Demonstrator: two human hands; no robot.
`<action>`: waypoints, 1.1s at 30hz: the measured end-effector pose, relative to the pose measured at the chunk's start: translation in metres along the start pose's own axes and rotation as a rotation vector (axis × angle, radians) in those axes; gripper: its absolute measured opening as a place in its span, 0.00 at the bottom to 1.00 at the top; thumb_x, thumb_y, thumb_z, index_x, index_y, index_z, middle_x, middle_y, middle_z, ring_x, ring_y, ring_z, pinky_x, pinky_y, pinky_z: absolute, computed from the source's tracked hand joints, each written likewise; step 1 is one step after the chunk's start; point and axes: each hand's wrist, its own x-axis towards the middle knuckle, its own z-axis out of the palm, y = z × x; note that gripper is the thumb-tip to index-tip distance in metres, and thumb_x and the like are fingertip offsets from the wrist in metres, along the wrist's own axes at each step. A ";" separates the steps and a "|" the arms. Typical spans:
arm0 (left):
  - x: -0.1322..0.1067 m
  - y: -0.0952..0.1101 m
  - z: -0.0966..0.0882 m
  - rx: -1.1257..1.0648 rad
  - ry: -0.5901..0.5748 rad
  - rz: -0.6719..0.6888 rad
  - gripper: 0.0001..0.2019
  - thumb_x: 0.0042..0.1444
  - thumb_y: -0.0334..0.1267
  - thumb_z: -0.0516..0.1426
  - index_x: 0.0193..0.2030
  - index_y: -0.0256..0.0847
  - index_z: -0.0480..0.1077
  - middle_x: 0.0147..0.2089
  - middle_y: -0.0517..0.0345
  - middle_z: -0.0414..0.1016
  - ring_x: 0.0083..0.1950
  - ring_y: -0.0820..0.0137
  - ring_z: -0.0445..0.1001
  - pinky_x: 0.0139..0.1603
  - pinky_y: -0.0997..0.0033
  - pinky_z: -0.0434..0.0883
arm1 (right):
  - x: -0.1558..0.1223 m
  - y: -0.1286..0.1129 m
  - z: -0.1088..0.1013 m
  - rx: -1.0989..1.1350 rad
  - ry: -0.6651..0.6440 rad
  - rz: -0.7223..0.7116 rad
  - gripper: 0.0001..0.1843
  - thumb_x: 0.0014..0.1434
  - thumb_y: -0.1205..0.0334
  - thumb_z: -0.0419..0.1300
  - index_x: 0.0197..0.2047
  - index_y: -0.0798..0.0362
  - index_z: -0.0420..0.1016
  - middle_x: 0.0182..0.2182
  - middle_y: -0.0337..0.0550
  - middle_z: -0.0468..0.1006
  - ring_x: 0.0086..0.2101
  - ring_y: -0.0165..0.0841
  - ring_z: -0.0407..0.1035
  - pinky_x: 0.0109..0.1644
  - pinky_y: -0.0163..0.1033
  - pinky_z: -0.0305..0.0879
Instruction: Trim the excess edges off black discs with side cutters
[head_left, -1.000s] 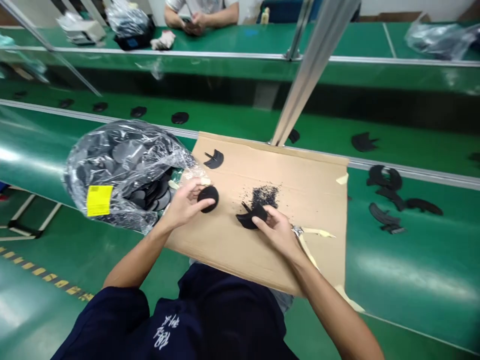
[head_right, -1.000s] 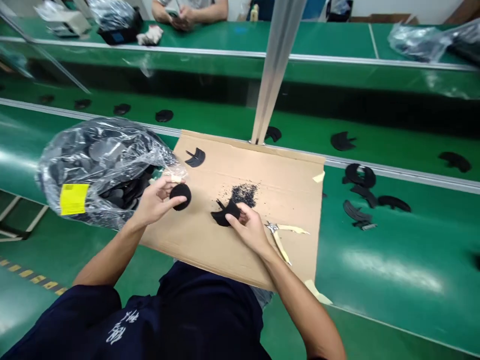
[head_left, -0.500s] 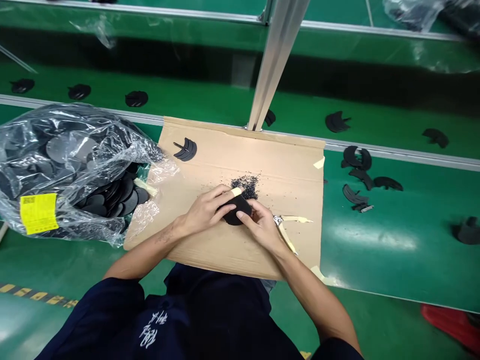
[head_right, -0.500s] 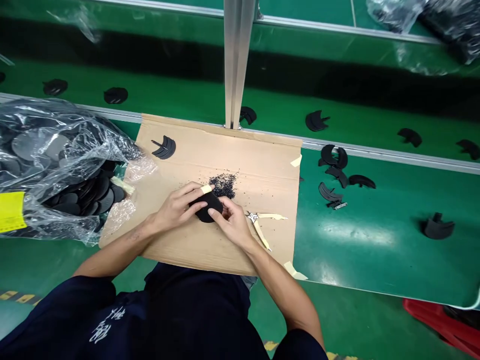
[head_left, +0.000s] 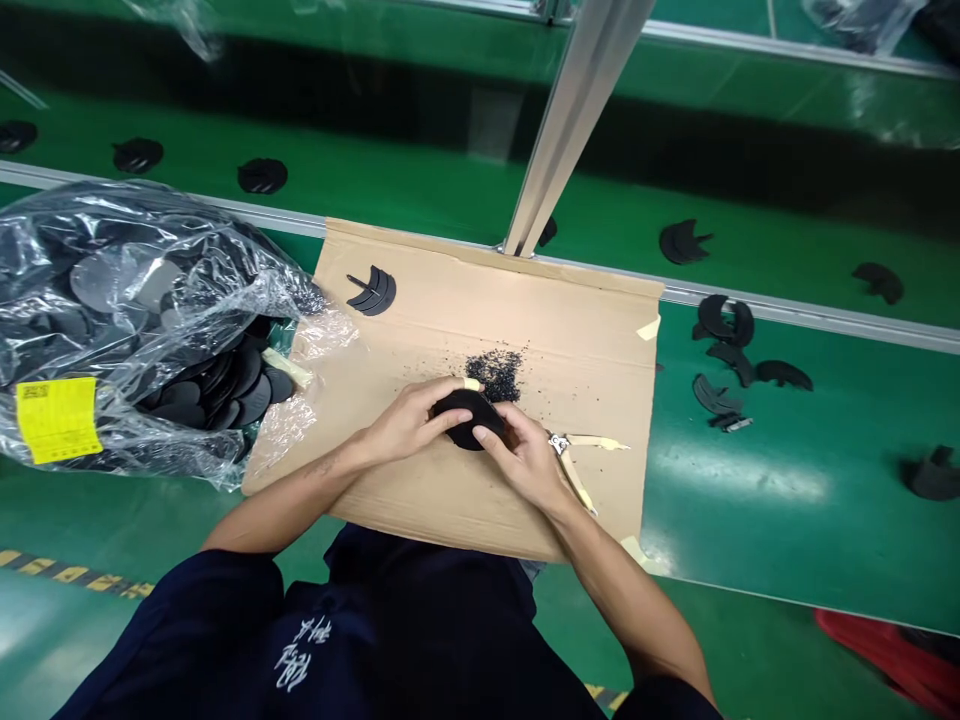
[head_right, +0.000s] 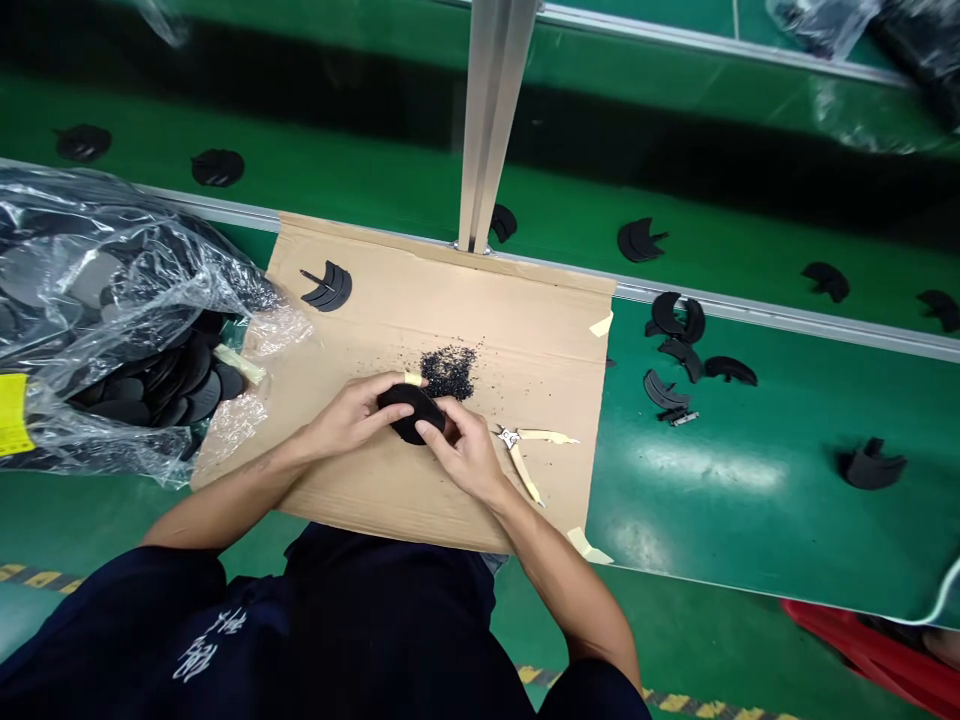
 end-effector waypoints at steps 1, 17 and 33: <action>0.000 0.000 -0.001 -0.014 -0.005 -0.002 0.15 0.67 0.44 0.58 0.54 0.39 0.74 0.50 0.49 0.82 0.51 0.63 0.80 0.54 0.66 0.77 | 0.000 0.000 0.000 -0.009 0.001 -0.004 0.20 0.63 0.40 0.61 0.42 0.49 0.76 0.30 0.38 0.71 0.29 0.31 0.64 0.33 0.36 0.62; -0.008 -0.001 0.003 0.132 -0.029 0.192 0.14 0.68 0.41 0.57 0.56 0.40 0.74 0.48 0.48 0.82 0.47 0.65 0.81 0.50 0.66 0.78 | 0.003 0.001 -0.002 -0.088 0.043 -0.133 0.18 0.65 0.43 0.60 0.37 0.49 0.77 0.29 0.40 0.73 0.30 0.33 0.66 0.37 0.39 0.65; -0.012 0.021 0.008 0.083 0.211 0.380 0.11 0.61 0.39 0.65 0.48 0.36 0.78 0.42 0.47 0.82 0.42 0.68 0.80 0.44 0.70 0.79 | -0.003 0.004 0.000 -0.186 0.224 -0.685 0.08 0.65 0.68 0.62 0.47 0.50 0.78 0.37 0.47 0.82 0.37 0.35 0.78 0.38 0.40 0.77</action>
